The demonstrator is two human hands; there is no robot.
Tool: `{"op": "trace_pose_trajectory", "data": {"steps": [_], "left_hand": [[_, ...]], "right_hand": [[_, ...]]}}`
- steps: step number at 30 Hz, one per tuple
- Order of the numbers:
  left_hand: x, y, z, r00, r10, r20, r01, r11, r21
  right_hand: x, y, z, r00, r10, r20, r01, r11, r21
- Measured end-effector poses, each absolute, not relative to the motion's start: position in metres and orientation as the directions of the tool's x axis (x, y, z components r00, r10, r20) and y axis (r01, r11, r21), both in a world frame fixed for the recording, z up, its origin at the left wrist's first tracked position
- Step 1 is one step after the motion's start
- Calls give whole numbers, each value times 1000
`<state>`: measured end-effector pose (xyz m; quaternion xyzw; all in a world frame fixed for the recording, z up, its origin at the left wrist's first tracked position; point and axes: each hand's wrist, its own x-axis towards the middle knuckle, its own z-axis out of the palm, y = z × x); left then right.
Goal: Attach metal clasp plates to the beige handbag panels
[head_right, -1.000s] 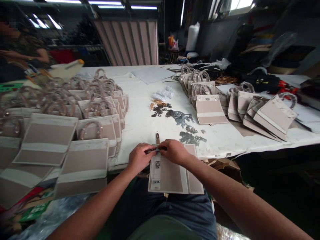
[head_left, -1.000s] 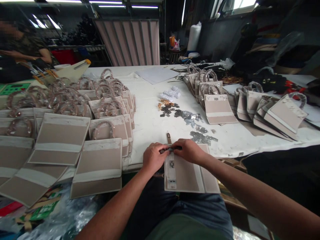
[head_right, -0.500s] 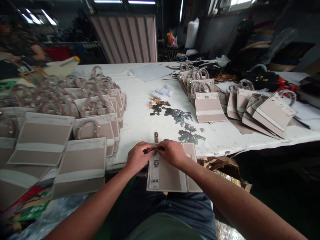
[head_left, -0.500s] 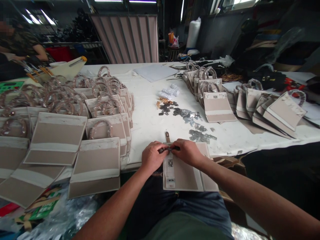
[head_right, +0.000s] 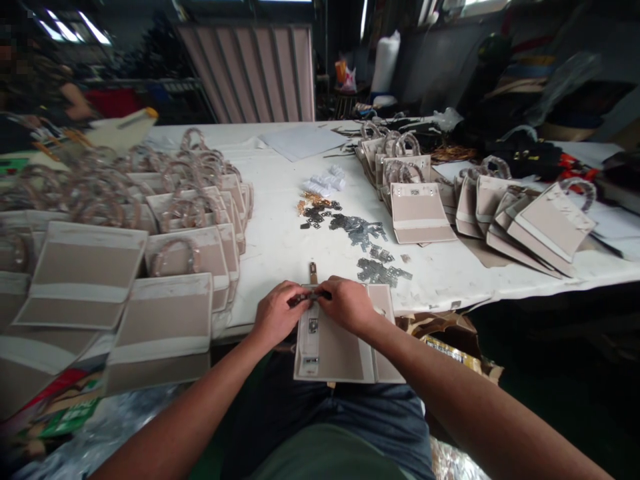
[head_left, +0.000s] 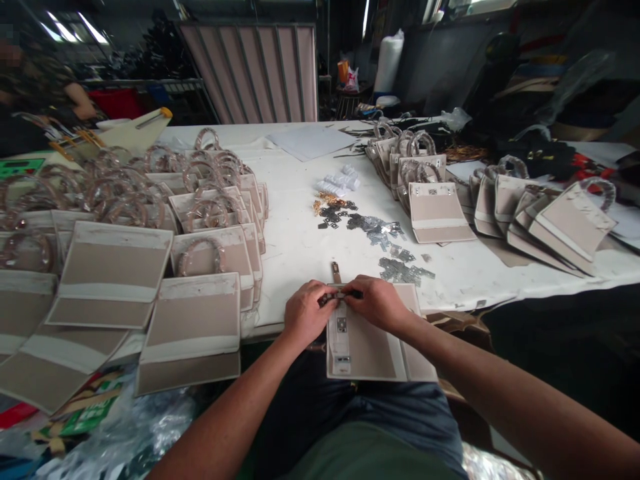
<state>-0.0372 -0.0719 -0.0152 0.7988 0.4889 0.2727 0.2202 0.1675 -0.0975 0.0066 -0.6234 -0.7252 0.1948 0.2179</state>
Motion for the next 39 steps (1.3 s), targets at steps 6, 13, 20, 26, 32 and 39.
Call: {"op": "trace_pose_trajectory", "data": {"steps": [6,13,20,26,32,39], "left_hand": [[-37,-73,-21,355,894,275,608,-444,658],[-39,-71,-24,373,887,273,623,-457,635],[-37,-73,-24,362,886,289,654,-462,600],[-37,-74,-20,371,881,295,608,-471,639],[-35,-73,-18,361,891,277,652,-453,608],[-34,-73,-24,371,881,292,661,-472,584]], "right_hand": [[168,-97,8,-124,990,72,800,142,-583],[167,-98,8,-127,991,49,828,133,-545],[166,-100,5,-118,990,73,842,139,-521],[167,-102,11,-135,990,49,796,138,-590],[169,-98,12,-135,991,25,808,125,-576],[168,-100,10,-158,987,42,832,156,-533]]}}
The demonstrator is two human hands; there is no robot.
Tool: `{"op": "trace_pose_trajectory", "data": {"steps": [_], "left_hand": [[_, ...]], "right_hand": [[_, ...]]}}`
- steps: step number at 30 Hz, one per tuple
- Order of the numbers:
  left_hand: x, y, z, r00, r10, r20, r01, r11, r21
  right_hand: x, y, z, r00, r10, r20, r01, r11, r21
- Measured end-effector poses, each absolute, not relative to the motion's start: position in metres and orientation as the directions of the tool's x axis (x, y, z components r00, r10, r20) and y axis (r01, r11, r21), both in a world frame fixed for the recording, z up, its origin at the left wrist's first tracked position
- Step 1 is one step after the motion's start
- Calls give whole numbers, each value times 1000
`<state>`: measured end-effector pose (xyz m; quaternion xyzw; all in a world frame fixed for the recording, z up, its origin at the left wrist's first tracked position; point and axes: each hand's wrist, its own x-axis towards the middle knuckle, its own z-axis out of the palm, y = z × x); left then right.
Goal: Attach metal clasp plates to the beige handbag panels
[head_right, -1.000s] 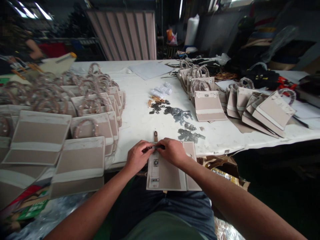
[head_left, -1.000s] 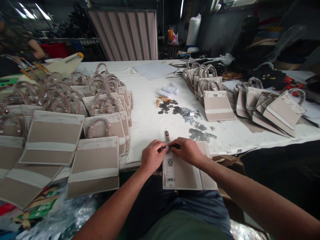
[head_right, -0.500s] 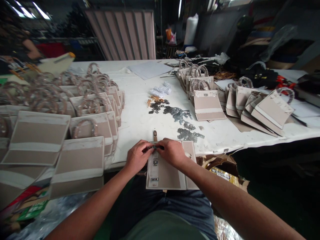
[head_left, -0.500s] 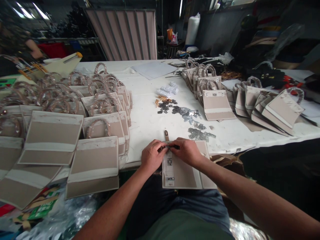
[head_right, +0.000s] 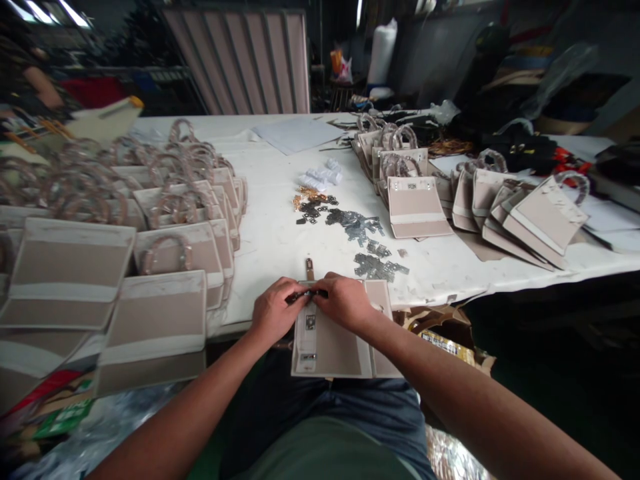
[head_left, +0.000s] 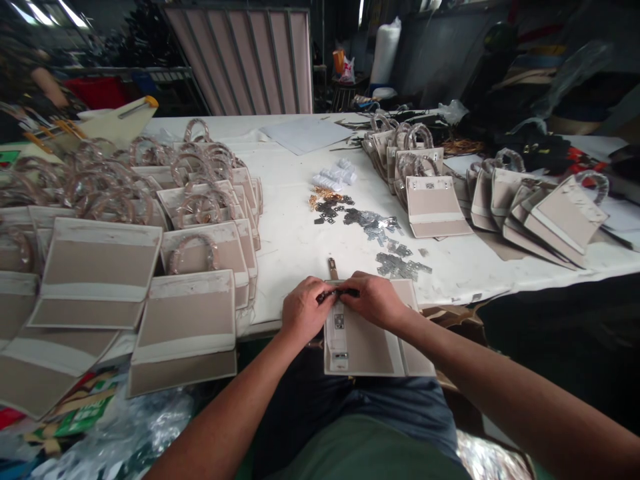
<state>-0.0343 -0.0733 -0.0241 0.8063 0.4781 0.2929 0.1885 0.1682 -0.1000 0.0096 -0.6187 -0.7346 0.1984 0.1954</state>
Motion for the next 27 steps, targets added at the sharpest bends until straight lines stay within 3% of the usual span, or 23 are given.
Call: {"op": "trace_pose_trajectory", "data": {"steps": [8,13,19,27], "left_hand": [[-36,-70,-16,397,892,218,639,-439,632],[-34,-66,-10,336,941,37,647,-259,718],[-30,-49,-12,293,950,-105,663,-123,738],[-25,-19,12,451,849,-276,699,-143,701]], "right_hand": [[165,-101,10,-144,989,29,861,139,-490],[162,-103,13,-128,991,28,888,128,-441],[158,-100,11,-134,990,35,916,138,-377],[159,-95,13,-113,994,8,898,106,-426]]}}
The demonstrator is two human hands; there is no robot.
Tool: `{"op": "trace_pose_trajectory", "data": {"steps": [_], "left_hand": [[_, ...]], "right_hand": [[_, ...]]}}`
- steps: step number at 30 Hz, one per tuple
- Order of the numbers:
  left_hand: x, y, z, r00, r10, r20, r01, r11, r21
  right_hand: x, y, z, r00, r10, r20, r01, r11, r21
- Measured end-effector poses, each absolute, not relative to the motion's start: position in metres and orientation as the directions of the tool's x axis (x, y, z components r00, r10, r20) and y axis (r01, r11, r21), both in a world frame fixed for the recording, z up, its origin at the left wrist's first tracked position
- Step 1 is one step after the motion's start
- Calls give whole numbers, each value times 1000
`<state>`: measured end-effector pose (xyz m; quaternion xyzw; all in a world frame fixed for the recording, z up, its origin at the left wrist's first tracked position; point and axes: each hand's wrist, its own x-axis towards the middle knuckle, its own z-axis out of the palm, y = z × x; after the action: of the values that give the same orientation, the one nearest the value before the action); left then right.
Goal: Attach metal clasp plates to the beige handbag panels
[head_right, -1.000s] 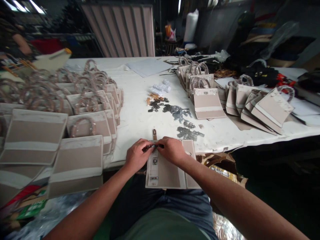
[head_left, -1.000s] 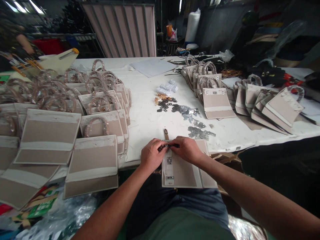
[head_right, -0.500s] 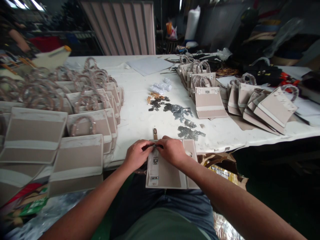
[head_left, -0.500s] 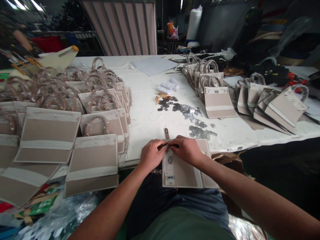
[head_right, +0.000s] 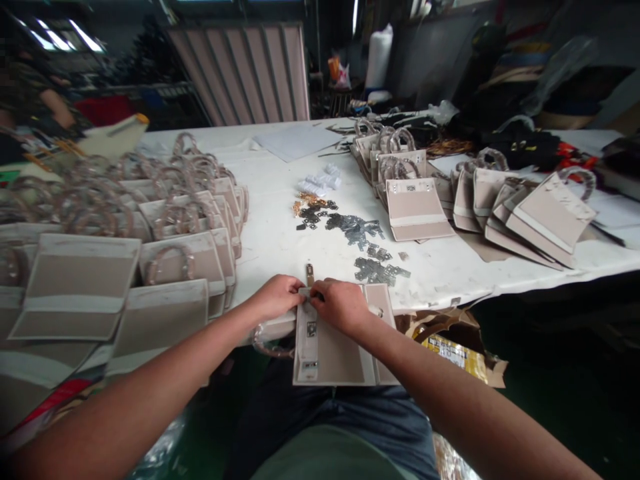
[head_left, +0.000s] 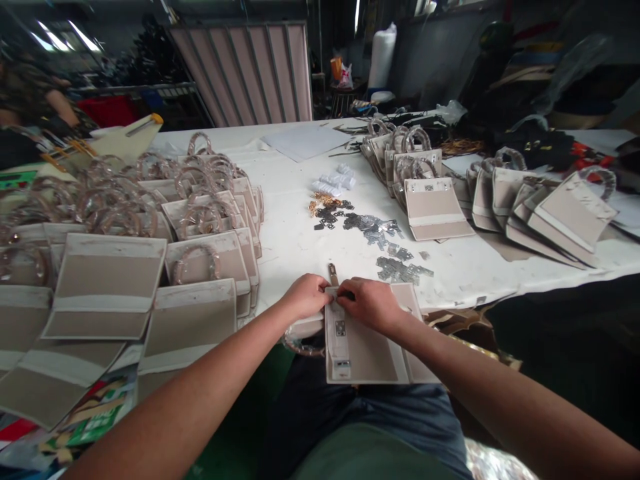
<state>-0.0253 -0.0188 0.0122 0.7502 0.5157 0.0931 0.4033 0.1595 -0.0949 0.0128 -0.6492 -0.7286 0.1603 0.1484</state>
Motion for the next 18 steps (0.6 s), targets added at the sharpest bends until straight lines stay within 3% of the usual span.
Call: {"op": "trace_pose_trajectory", "data": {"steps": [6,9,12,18], "left_hand": [[-19,-21,20,387,855,-346,715,-41,698],[-15,-18,20,340,829,-444,697,95,710],[-11,-12,20,309,780,-544,667,229,708],[-12,-7,21,281,759,-588,631,316,709]], "right_hand": [[167,-88,23,-109,993,-43,816,65,-575],[173,-92,45,-90,993,72,596,111,-796],[176,-99,63,85,965,248,287,215,-933],[173,-103,32,278,949,148,9,152,-988]]}}
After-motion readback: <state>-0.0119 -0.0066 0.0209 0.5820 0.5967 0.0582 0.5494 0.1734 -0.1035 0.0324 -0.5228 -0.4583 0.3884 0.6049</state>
